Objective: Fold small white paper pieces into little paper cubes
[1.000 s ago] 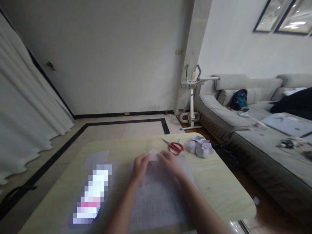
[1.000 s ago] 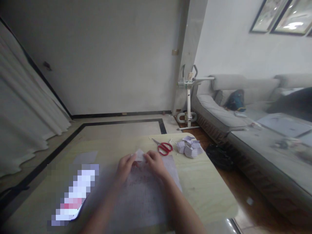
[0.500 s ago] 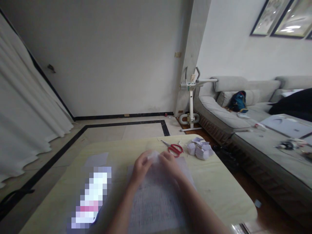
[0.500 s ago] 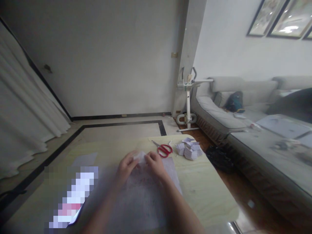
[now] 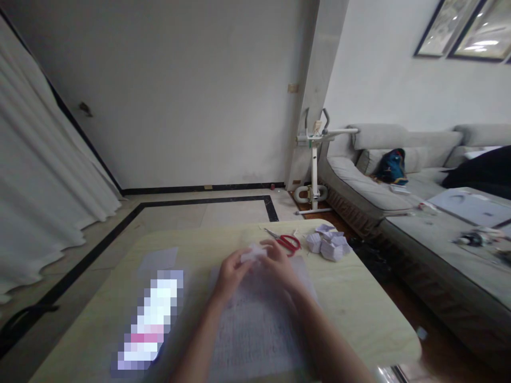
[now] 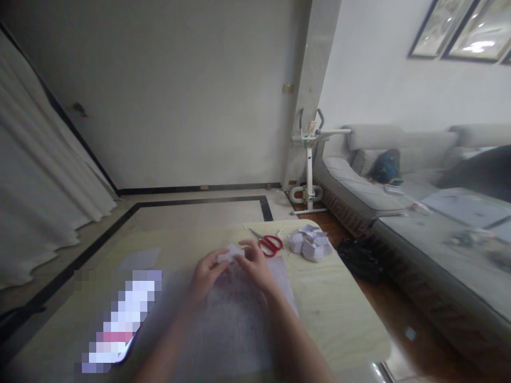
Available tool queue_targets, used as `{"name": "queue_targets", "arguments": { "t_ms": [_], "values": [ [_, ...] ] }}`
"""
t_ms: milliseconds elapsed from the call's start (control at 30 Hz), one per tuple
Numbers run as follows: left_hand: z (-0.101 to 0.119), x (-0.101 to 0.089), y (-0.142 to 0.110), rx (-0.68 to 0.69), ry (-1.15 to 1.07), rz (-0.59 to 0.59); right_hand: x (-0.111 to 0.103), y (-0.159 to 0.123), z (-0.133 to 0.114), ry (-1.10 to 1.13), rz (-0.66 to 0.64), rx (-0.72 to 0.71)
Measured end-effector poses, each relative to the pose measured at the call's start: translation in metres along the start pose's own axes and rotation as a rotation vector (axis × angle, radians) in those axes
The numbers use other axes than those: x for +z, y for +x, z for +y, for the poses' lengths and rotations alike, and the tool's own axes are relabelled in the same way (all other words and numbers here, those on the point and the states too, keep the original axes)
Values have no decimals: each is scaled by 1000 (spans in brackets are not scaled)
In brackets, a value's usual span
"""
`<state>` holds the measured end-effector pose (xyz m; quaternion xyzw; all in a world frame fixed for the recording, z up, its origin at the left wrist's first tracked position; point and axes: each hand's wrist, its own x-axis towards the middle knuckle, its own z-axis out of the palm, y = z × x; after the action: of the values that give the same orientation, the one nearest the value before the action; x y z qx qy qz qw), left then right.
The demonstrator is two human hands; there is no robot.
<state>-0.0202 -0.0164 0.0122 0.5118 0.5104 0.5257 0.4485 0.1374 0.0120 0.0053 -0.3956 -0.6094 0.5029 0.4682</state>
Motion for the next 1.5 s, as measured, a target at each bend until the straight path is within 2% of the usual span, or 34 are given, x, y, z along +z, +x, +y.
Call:
{"name": "queue_targets", "arguments": {
  "t_ms": [267, 500, 733, 800, 1000, 1167, 1500],
  "values": [
    [-5, -1, 2, 3, -55, -10, -1, 2, 2, -104, -9, -85],
    [-8, -1, 4, -40, -24, 31, -1, 3, 1, -135, 39, -32],
    [-15, -5, 9, 101, 114, 130, -2, 3, 0, -173, -8, 16],
    [-15, -5, 10, 117, 109, 123, -2, 3, 1, -201, 4, 4],
    [-11, -1, 7, 49, 46, 31, 0, 4, 3, -253, 70, -47],
    [-11, 1, 5, 12, -24, 35, 0, 5, 3, -210, 10, -3],
    [-7, -1, 4, -48, -50, 68, 2, 2, -3, -155, 29, 45]
  ]
}}
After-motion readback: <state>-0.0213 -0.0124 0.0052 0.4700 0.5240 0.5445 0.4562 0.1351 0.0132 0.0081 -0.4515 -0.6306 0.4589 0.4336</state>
